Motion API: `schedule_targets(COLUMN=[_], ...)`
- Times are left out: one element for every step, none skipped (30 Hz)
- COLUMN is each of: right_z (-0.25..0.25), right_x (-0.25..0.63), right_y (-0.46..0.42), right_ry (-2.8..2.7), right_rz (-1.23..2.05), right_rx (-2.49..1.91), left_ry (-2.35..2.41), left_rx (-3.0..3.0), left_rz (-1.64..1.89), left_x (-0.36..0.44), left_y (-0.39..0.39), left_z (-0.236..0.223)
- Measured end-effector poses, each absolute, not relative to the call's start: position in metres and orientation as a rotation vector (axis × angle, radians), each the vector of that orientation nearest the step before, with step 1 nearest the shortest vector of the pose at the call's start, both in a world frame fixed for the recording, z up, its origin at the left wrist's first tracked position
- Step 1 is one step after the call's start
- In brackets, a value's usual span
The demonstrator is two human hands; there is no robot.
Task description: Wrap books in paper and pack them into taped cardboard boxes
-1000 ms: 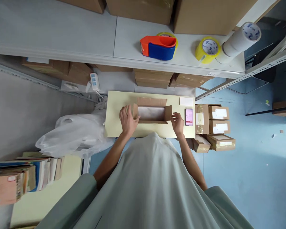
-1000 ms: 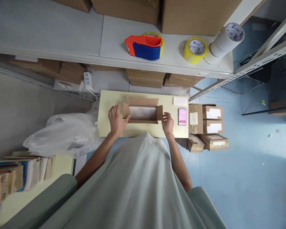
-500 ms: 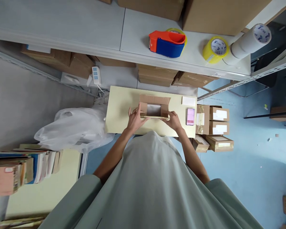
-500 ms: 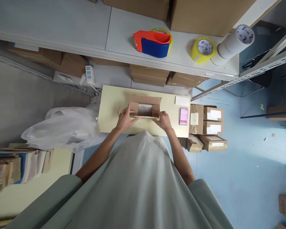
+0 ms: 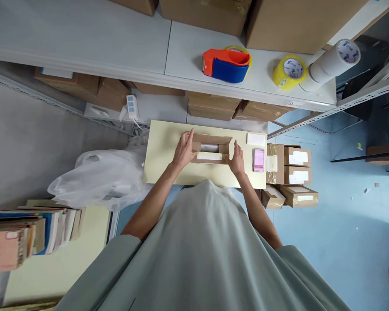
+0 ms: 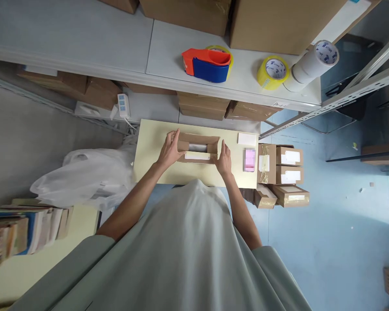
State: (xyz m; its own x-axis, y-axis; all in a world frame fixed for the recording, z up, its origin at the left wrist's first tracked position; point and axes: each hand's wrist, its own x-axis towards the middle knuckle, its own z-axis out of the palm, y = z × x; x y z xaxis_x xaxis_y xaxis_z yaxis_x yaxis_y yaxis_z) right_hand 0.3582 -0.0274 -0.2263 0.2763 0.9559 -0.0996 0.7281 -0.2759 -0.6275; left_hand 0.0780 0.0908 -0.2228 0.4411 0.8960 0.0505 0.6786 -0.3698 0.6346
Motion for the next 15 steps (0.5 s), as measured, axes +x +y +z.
schedule_targets(right_z=[-0.225,-0.224,-0.224,-0.224,-0.225,-0.226,-0.227,-0.228,-0.229,-0.229,-0.228,-0.227,-0.226,-0.224,-0.222], right_x=[0.358,0.357,0.357,0.356,0.355,0.354,0.354,0.353,0.352,0.351,0.350,0.349,0.349,0.348,0.348], right_y=[-0.030,-0.032,-0.034,-0.037,-0.039,-0.041,-0.043,-0.045,-0.046,-0.048,-0.050,-0.052,-0.054,-0.057,-0.060], right_ry=[-1.519,-1.523,-1.524,-1.517,-1.502,-1.478,-1.449,-1.417,-1.385,-1.355,-1.330,-1.307,-1.287,-1.268,-1.248], right_rz=[0.654,0.664,0.686,0.718,0.756,0.796,0.829,0.852,0.865,0.869,0.870,0.869,0.870,0.873,0.878], right_rx=[-2.059,-2.032,-2.009,-1.997,-1.991,-1.987,-1.982,-1.976,-1.968,-1.962,-1.958,-1.957,-1.958,-1.962,-1.971], left_ry=[1.341,1.361,1.371,1.371,1.368,1.374,1.393,1.425,1.464,1.501,1.531,1.553,1.568,1.579,1.588], left_rx=[2.165,2.166,2.163,2.154,2.134,2.101,2.057,2.005,1.952,1.903,1.861,1.827,1.797,1.770,1.746], left_rz=[0.536,0.528,0.511,0.491,0.477,0.476,0.490,0.514,0.540,0.562,0.578,0.592,0.604,0.618,0.630], left_x=[0.075,0.071,0.067,0.064,0.062,0.061,0.061,0.062,0.064,0.066,0.069,0.071,0.073,0.074,0.074], left_y=[0.086,0.081,0.075,0.069,0.064,0.058,0.054,0.050,0.046,0.043,0.040,0.037,0.034,0.031,0.028], left_z=[-0.222,-0.222,-0.223,-0.224,-0.227,-0.229,-0.232,-0.235,-0.236,-0.237,-0.237,-0.237,-0.235,-0.233,-0.231])
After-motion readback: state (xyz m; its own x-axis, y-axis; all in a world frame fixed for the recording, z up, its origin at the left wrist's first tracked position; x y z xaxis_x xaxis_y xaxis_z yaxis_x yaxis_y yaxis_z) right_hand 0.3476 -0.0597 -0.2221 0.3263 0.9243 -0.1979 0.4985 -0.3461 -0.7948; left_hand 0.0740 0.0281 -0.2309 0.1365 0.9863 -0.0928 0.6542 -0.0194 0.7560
